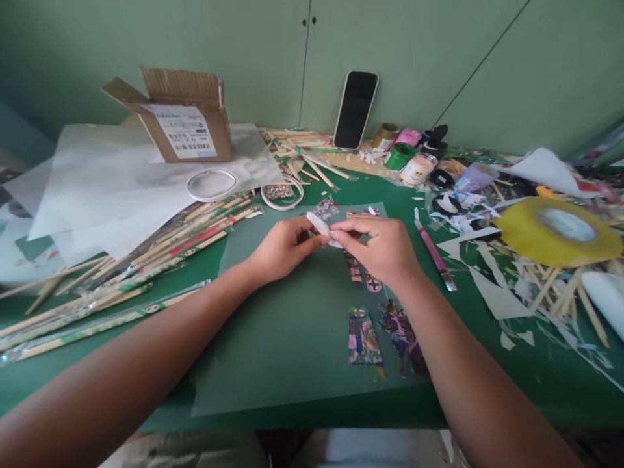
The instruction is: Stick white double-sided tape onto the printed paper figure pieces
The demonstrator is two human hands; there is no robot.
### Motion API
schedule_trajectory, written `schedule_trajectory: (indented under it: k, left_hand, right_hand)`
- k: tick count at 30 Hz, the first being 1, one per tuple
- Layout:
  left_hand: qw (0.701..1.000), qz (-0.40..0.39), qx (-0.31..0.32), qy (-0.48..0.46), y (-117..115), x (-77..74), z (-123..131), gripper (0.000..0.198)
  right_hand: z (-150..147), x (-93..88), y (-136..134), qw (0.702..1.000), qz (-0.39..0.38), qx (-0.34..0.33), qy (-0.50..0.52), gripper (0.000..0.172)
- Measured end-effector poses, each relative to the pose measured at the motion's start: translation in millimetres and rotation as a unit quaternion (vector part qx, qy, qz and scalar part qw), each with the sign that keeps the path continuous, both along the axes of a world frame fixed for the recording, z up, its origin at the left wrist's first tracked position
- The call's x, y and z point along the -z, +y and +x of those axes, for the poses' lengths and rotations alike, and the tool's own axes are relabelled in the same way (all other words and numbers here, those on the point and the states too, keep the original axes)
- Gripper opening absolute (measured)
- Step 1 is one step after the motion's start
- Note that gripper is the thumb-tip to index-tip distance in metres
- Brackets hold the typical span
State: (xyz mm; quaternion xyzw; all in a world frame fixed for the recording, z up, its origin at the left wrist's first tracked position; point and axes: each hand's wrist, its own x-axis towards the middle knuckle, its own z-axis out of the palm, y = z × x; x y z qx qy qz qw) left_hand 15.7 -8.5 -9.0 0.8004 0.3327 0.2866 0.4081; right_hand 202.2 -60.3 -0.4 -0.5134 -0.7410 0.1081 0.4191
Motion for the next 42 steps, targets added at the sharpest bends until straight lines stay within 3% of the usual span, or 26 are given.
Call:
schedule_trajectory:
  k: [4, 9, 14, 19, 29, 42]
  left_hand:
    - [0.999, -0.017, -0.010, -0.034, -0.2, 1.5, 1.1, 0.024]
    - [0.983, -0.131, -0.002, -0.131, -0.3, -4.9, 3.8, 0.024]
    - [0.957, -0.222, -0.004, -0.186, -2.3, -10.9, 4.8, 0.027]
    - [0.968, -0.192, -0.017, -0.158, -5.0, -12.2, 7.1, 0.027]
    - [0.981, -0.151, -0.015, -0.122, -3.5, -8.0, 5.6, 0.030]
    - [0.983, -0.147, -0.027, -0.107, -4.3, -8.1, 6.0, 0.036]
  right_hand:
    - [-2.5, 0.4, -0.7, 1.000, 0.005, 0.003, 0.014, 0.011]
    - [-14.3, 3.4, -4.1, 0.997, 0.006, 0.004, 0.076, 0.009]
    - [-19.4, 0.9, -7.3, 0.996, 0.043, 0.026, 0.074, 0.007]
    - [-16.4, -0.5, -7.5, 0.995, 0.047, 0.072, 0.042, 0.009]
    - [-15.5, -4.8, -7.7, 0.994, -0.029, 0.089, 0.064, 0.014]
    - [-15.7, -4.2, -8.0, 0.993, -0.032, 0.105, 0.047, 0.015]
